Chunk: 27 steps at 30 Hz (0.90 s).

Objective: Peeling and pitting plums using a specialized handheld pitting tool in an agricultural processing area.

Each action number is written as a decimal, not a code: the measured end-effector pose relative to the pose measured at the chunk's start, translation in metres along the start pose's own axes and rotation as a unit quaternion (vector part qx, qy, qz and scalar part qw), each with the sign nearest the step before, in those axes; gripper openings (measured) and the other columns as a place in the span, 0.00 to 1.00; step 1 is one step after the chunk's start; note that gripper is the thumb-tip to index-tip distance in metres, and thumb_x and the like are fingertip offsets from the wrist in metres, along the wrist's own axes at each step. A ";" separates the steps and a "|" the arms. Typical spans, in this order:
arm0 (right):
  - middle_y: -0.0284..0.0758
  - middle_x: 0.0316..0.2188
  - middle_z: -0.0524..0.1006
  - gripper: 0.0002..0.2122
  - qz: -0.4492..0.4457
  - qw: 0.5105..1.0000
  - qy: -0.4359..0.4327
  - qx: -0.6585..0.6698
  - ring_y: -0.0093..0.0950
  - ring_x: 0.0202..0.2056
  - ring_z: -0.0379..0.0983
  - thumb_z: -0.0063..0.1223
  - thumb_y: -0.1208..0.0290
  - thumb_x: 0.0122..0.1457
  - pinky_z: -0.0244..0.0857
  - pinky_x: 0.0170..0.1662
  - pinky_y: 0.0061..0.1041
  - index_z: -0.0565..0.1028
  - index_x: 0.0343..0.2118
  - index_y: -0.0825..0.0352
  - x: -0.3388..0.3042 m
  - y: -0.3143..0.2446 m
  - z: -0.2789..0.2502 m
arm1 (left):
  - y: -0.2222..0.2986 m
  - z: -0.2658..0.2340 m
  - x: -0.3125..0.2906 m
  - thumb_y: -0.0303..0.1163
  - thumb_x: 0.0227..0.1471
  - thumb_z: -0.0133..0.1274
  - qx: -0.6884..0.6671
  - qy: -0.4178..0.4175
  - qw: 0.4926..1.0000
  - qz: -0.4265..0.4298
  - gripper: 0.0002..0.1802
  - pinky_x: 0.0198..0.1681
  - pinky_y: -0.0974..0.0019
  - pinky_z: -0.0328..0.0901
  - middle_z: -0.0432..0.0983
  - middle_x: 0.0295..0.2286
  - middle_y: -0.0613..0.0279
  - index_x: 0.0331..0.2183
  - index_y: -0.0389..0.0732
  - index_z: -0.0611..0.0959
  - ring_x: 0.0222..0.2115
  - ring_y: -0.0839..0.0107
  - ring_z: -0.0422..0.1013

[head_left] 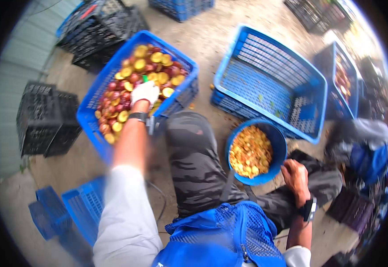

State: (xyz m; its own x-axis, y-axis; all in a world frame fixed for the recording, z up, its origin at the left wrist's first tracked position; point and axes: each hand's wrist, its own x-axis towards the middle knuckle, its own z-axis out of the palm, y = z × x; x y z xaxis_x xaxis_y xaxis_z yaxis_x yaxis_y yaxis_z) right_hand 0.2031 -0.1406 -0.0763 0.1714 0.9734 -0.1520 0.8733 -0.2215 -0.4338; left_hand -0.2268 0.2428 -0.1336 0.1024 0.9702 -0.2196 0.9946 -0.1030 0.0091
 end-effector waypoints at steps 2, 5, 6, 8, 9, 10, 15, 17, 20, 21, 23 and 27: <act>0.41 0.24 0.76 0.07 0.000 1.000 -0.002 0.012 0.41 0.28 0.74 0.58 0.72 0.48 0.67 0.32 0.35 0.75 0.30 0.67 0.002 -0.003 -0.003 | 0.002 -0.026 -0.034 0.44 0.51 0.43 -0.068 0.045 0.993 -0.085 0.17 0.41 0.48 0.67 0.77 0.35 0.49 0.35 0.48 0.82 0.37 0.49 0.73; 0.42 0.25 0.75 0.07 -0.025 0.999 0.017 0.022 0.43 0.28 0.73 0.57 0.72 0.50 0.66 0.31 0.36 0.74 0.30 0.67 0.016 -0.030 -0.020 | -0.034 -0.018 -0.061 0.45 0.52 0.50 -0.306 0.126 0.941 -0.067 0.16 0.39 0.59 0.67 0.79 0.33 0.54 0.37 0.44 0.81 0.35 0.60 0.75; 0.41 0.25 0.75 0.06 -0.048 0.998 0.017 0.022 0.42 0.28 0.73 0.56 0.72 0.51 0.66 0.30 0.37 0.74 0.31 0.66 0.022 -0.038 -0.018 | -0.054 -0.013 -0.066 0.40 0.52 0.53 -0.464 0.088 0.879 -0.061 0.14 0.37 0.66 0.67 0.79 0.32 0.61 0.38 0.42 0.81 0.33 0.71 0.73; 0.40 0.26 0.75 0.06 -0.049 0.998 0.036 -0.002 0.42 0.29 0.73 0.56 0.70 0.52 0.66 0.31 0.38 0.74 0.31 0.65 0.020 -0.030 -0.013 | 0.017 -0.092 -0.115 0.34 0.54 0.54 -0.533 0.094 0.841 -0.018 0.12 0.38 0.72 0.66 0.77 0.33 0.66 0.38 0.38 0.81 0.32 0.78 0.70; 0.40 0.26 0.75 0.06 -0.049 0.998 0.032 -0.001 0.42 0.29 0.74 0.56 0.69 0.52 0.66 0.32 0.38 0.74 0.31 0.65 0.023 -0.025 -0.009 | 0.037 -0.113 -0.134 0.32 0.54 0.52 -0.576 0.074 0.814 0.022 0.11 0.37 0.73 0.64 0.75 0.31 0.66 0.37 0.37 0.81 0.31 0.78 0.69; 0.40 0.26 0.75 0.07 -0.053 0.998 0.031 0.004 0.42 0.29 0.74 0.56 0.69 0.52 0.67 0.32 0.37 0.74 0.31 0.65 0.025 -0.019 -0.006 | 0.058 -0.132 -0.153 0.30 0.55 0.50 -0.616 0.059 0.783 0.060 0.10 0.36 0.74 0.63 0.74 0.29 0.66 0.37 0.36 0.81 0.30 0.78 0.69; 0.38 0.26 0.77 0.07 0.011 0.987 0.155 0.041 0.38 0.29 0.75 0.56 0.69 0.52 0.68 0.32 0.34 0.75 0.31 0.65 0.022 -0.016 -0.025 | 0.165 -0.151 -0.208 0.28 0.50 0.53 -0.305 -0.069 0.849 0.426 0.08 0.37 0.67 0.64 0.75 0.28 0.57 0.31 0.35 0.82 0.30 0.66 0.71; 0.38 0.25 0.77 0.06 0.004 0.982 0.186 0.038 0.38 0.29 0.75 0.56 0.69 0.52 0.68 0.32 0.34 0.75 0.31 0.65 0.018 -0.014 -0.029 | 0.198 -0.103 -0.221 0.33 0.45 0.56 -0.217 -0.085 0.850 0.473 0.07 0.39 0.61 0.66 0.76 0.28 0.53 0.28 0.42 0.82 0.33 0.56 0.72; 0.39 0.25 0.77 0.06 -0.038 0.977 0.207 0.035 0.38 0.29 0.75 0.56 0.69 0.52 0.68 0.32 0.33 0.75 0.30 0.66 0.011 -0.010 -0.027 | 0.203 -0.026 -0.226 0.40 0.46 0.51 -0.062 -0.102 0.793 0.597 0.13 0.47 0.57 0.65 0.70 0.45 0.47 0.32 0.45 0.84 0.42 0.53 0.70; 0.39 0.25 0.77 0.06 -0.040 0.976 0.211 0.032 0.39 0.29 0.75 0.56 0.69 0.52 0.68 0.32 0.33 0.75 0.30 0.66 0.007 -0.007 -0.031 | 0.210 -0.037 -0.222 0.40 0.47 0.51 -0.028 -0.126 0.806 0.577 0.15 0.48 0.58 0.64 0.70 0.46 0.48 0.36 0.46 0.83 0.43 0.53 0.70; 0.39 0.26 0.77 0.07 -0.015 0.980 0.197 0.037 0.39 0.29 0.75 0.56 0.70 0.52 0.68 0.32 0.33 0.75 0.31 0.67 0.000 -0.007 -0.041 | 0.215 -0.047 -0.208 0.42 0.50 0.49 -0.098 -0.147 0.895 0.410 0.20 0.49 0.58 0.63 0.70 0.47 0.50 0.45 0.45 0.79 0.45 0.53 0.69; 0.41 0.25 0.78 0.09 0.054 0.988 0.143 0.012 0.40 0.30 0.75 0.55 0.65 0.52 0.68 0.34 0.35 0.77 0.29 0.66 0.017 -0.013 -0.052 | 0.189 -0.054 -0.195 0.44 0.50 0.49 -0.202 -0.041 0.944 0.258 0.28 0.53 0.59 0.61 0.72 0.46 0.47 0.49 0.37 0.75 0.48 0.54 0.68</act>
State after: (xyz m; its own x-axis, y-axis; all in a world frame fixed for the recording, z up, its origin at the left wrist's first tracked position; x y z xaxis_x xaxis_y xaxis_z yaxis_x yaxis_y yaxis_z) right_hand 0.2187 -0.1180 -0.0271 0.3878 0.9200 0.0570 0.8328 -0.3232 -0.4495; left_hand -0.0578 0.0460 -0.0361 0.5903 0.7915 -0.1582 0.7382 -0.4500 0.5026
